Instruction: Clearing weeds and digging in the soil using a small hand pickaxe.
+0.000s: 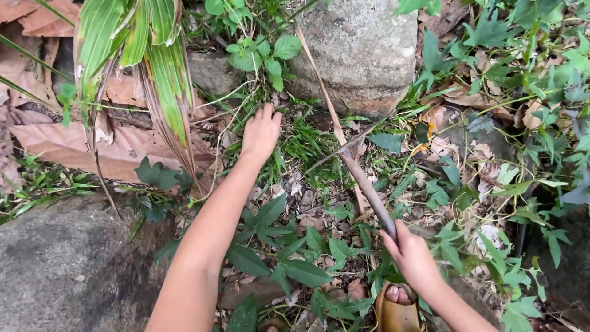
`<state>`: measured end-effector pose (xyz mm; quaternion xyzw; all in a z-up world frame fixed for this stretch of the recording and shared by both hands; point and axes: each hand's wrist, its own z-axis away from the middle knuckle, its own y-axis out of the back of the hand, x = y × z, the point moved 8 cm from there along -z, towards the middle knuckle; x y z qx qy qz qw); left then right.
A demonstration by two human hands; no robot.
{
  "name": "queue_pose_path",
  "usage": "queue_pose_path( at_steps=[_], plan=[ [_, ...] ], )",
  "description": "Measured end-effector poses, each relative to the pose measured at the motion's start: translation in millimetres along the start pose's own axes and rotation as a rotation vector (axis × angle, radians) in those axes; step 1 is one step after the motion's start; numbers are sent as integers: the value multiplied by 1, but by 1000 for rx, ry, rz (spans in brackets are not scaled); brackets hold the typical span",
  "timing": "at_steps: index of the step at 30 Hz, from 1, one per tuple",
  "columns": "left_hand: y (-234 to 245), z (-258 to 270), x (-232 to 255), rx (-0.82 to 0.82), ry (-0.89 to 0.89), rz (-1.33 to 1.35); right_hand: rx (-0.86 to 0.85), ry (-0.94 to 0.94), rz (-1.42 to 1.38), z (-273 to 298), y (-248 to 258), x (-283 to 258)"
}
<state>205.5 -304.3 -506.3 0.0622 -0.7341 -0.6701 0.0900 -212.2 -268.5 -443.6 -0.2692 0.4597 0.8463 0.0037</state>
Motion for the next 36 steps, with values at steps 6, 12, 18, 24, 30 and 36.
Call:
queue_pose_path(
  at_steps=[6,12,18,24,30,36],
  plan=[
    [9,-9,-6,-20,55,86,-8,-35,-9,-3,4,1],
    [2,-19,-12,-109,153,185,32,14,-18,-8,10,2],
    [-20,-13,-23,-228,345,283,-19,-75,-7,-7,8,3],
    [31,1,-13,14,349,392,15,20,64,-2,1,-3],
    [60,42,13,73,335,875,28,20,17,-4,1,-4],
    [93,112,38,-21,298,1330,65,81,-35,-14,14,-10]
  ],
)
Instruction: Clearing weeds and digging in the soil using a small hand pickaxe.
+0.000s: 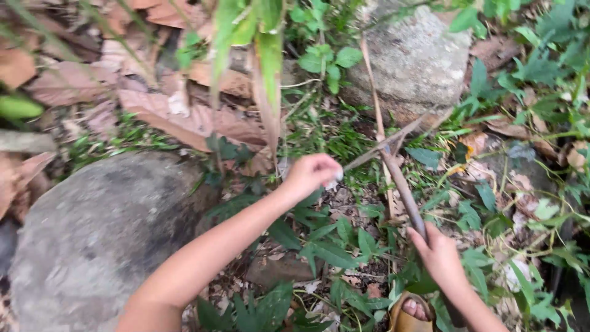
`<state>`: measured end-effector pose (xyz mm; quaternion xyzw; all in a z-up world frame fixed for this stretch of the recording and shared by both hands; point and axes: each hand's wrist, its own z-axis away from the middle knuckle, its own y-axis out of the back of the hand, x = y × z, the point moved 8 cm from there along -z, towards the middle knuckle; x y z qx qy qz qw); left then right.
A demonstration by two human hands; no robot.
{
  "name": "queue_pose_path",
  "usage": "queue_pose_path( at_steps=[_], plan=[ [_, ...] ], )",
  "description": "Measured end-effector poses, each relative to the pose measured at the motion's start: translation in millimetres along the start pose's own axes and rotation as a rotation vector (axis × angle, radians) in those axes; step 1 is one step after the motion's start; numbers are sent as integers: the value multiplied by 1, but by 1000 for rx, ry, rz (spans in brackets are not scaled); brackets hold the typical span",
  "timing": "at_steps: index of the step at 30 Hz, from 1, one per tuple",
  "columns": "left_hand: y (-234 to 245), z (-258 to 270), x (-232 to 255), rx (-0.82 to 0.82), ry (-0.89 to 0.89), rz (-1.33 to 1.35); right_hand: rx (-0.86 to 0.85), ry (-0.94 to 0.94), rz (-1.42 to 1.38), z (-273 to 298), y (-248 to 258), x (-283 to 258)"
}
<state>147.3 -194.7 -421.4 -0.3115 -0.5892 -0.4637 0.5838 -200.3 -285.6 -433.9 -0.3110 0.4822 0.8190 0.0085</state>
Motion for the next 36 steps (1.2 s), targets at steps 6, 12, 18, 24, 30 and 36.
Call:
queue_pose_path(
  at_steps=[6,12,18,24,30,36],
  plan=[
    [49,97,64,-592,274,-77,-104,-125,-115,-8,8,-20],
    [257,152,101,722,-1,539,-207,-126,-454,-14,7,-56],
    [224,169,89,789,166,461,-226,-103,-570,-17,3,-73],
    [93,106,6,129,245,211,-124,-40,-154,-36,-16,-41],
    [19,69,-33,-126,236,-127,-332,44,-166,-45,-59,0],
    [46,62,2,242,97,-236,-304,-13,-560,-48,14,-85]
  ],
)
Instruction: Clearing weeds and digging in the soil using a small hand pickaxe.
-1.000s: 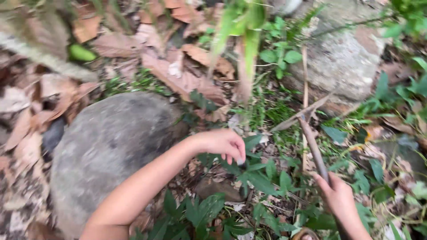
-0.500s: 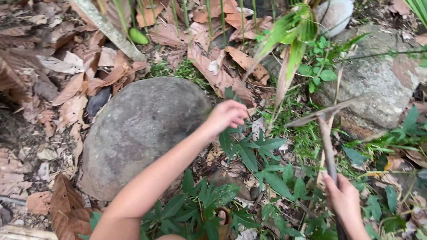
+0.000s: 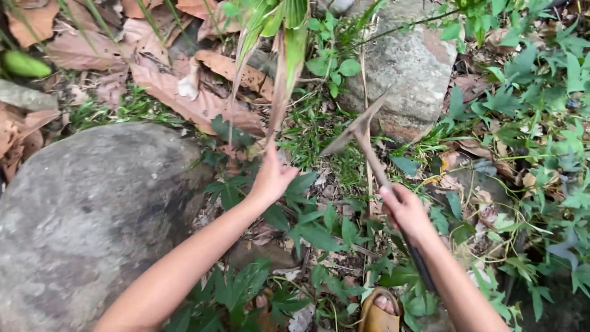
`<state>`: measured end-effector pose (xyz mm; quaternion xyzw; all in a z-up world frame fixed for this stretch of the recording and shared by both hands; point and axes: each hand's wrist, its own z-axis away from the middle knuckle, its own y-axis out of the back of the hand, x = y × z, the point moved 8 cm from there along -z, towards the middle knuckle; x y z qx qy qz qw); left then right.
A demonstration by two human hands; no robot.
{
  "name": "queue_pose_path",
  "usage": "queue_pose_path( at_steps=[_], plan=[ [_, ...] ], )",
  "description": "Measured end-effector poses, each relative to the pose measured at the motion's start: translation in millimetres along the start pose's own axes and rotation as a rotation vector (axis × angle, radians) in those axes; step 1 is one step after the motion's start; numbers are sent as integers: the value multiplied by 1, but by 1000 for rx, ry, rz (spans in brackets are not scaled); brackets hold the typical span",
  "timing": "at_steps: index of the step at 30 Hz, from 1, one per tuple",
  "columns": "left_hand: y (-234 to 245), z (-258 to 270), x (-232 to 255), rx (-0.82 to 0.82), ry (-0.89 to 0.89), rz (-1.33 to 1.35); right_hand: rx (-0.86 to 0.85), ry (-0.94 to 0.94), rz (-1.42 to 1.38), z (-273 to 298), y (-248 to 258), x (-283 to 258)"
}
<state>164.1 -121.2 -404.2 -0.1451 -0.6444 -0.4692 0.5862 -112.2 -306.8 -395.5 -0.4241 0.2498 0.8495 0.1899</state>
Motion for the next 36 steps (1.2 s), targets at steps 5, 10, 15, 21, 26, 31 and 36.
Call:
queue_pose_path(
  at_steps=[5,10,15,21,26,31,36],
  plan=[
    [40,-4,-6,248,44,-60,220,240,-164,-2,13,-78],
    [38,-10,-25,287,85,-25,336,341,-25,-53,-24,-56],
    [-1,-27,-68,142,-2,37,254,387,550,-107,-58,21],
    [-1,-48,9,116,-174,74,223,-14,176,-57,-24,27],
    [-29,-120,-6,11,-74,-35,146,-175,-16,-9,-2,45],
    [-89,-202,9,-154,-458,-399,220,-48,338,-2,8,57],
    [-95,-237,39,163,-722,-1646,246,-21,501,-4,4,51]
  ],
)
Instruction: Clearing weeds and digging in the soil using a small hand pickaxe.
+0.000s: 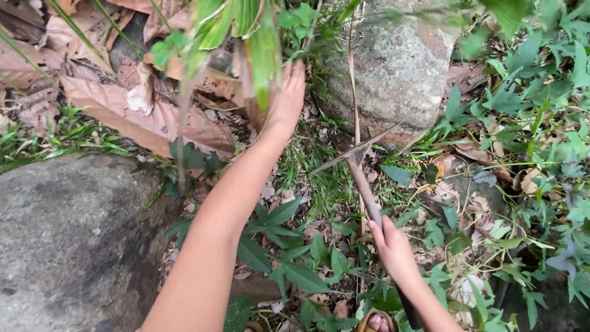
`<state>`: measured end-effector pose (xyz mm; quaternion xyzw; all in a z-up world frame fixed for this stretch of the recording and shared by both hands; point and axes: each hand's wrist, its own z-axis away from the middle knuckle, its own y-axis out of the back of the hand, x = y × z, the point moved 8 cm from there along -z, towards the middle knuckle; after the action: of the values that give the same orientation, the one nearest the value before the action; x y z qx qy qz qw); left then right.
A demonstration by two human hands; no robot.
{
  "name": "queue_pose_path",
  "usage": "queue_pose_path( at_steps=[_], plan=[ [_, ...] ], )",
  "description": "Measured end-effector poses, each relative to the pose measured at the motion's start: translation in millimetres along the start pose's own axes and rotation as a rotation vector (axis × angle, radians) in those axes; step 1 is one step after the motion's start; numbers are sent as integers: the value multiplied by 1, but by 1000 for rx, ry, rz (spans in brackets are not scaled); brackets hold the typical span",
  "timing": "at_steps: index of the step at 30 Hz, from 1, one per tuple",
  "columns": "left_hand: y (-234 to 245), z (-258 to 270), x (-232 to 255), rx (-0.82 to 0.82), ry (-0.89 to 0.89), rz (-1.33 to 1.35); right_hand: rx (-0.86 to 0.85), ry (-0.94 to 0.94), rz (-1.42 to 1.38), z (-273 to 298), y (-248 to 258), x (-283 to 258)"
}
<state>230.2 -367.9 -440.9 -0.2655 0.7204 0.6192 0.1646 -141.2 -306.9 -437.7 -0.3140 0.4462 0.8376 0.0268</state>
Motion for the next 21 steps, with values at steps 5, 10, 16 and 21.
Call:
queue_pose_path(
  at_steps=[5,10,16,21],
  plan=[
    [-65,25,34,-280,83,-137,-14,-39,-46,2,-2,5],
    [-84,78,28,-414,234,289,-35,-17,-87,-8,9,-11],
    [-75,73,15,-205,463,596,-45,-105,-85,-9,4,-6],
    [-66,68,21,-458,486,847,18,-18,-11,-10,-1,-2]
  ],
)
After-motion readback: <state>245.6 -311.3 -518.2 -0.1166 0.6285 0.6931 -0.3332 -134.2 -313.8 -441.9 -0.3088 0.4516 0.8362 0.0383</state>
